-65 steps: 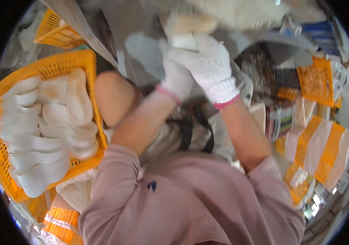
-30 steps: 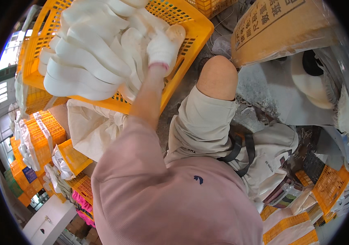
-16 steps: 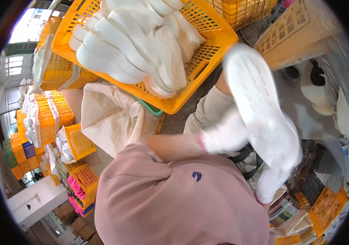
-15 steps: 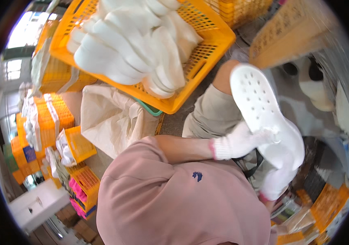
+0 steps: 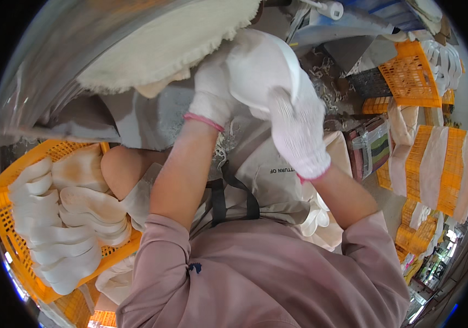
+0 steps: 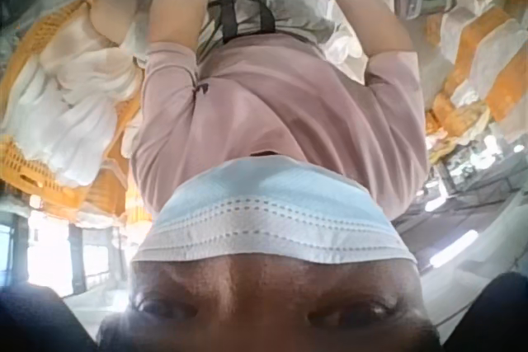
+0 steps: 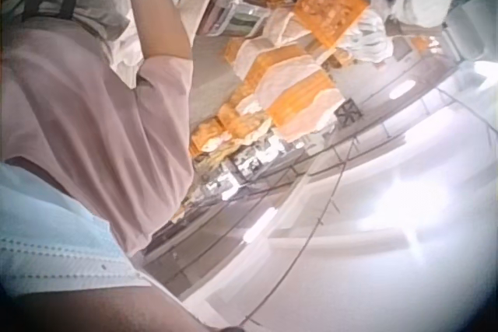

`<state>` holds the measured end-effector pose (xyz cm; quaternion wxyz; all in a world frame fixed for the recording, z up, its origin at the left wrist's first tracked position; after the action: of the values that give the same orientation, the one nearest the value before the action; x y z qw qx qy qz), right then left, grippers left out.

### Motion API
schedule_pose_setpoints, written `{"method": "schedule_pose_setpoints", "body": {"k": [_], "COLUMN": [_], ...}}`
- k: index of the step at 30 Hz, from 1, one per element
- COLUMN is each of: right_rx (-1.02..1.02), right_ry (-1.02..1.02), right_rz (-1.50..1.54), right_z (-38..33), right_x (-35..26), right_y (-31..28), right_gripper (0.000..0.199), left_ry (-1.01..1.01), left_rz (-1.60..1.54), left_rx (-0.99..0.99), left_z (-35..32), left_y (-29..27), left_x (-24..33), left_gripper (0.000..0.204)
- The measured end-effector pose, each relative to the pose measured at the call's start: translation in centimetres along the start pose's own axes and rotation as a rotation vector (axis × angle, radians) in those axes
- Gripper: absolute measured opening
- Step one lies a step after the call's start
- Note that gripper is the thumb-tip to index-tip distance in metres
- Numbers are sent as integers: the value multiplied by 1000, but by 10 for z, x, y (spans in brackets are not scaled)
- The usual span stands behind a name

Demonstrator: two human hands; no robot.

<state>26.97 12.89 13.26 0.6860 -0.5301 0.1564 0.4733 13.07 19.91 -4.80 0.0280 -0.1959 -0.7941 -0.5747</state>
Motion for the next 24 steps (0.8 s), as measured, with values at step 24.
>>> {"method": "schedule_pose_setpoints", "body": {"k": [24], "right_rx": [-359], "right_ry": [189], "right_rz": [40], "right_z": [32], "right_x": [35], "right_y": [54], "right_gripper": [57], "left_ry": [392], "left_rz": [290], "left_rx": [323], "left_z": [-65], "left_y": [-5], "left_x": [8], "left_gripper": [35]}}
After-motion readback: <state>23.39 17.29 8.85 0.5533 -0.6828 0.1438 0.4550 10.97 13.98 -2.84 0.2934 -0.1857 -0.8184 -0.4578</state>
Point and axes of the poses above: each hand's wrist, its own z-axis towards the middle knuckle, its own y-axis out of the palm, x = y × z, the point moved 10 cm from there along z, towards the middle knuckle, and after that the axes turned 8 degrees about -y, right-handed, at the moved point
